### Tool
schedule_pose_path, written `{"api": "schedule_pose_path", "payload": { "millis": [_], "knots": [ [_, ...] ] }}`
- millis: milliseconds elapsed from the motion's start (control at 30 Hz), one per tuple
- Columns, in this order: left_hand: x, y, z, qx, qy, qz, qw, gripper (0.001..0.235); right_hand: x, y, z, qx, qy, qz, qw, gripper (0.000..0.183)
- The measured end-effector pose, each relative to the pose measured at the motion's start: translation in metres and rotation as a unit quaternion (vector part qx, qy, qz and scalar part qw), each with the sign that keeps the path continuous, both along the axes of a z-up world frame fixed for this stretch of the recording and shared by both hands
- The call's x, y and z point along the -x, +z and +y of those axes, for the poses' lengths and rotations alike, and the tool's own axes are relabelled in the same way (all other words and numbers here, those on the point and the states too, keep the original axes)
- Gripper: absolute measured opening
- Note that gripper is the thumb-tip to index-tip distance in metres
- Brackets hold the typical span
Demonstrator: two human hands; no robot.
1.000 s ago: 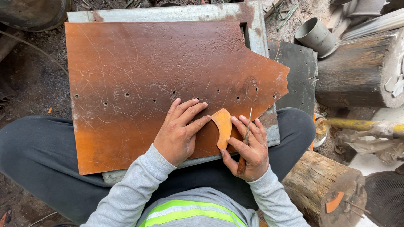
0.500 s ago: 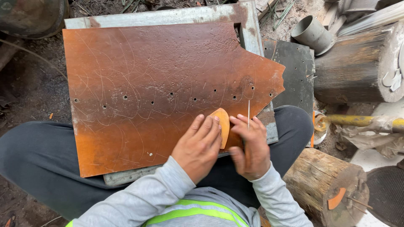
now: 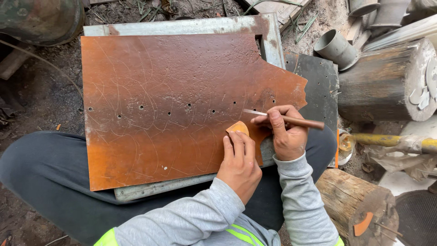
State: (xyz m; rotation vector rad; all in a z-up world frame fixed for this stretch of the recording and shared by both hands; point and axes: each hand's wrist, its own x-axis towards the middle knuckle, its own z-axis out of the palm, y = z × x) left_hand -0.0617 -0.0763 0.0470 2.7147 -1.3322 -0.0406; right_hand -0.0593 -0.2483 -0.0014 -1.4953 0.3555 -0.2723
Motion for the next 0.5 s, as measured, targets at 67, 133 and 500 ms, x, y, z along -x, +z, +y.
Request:
{"api": "schedule_pose_path", "payload": {
  "millis": [67,133,500],
  "knots": [
    [-0.003,-0.003,0.003,0.015,0.008,0.000,1.000,0.050,-0.001,0.002,0.000,0.029,0.011,0.017,0.999,0.013],
    [-0.004,-0.005,0.006,0.031,0.014,0.006,0.999,0.048,-0.002,0.003,0.000,0.034,0.020,0.023,0.999,0.015],
    [-0.012,-0.006,0.014,0.031,-0.011,0.037,0.999,0.042,-0.007,0.007,-0.005,0.058,0.073,0.030,0.995,0.011]
  ]
}}
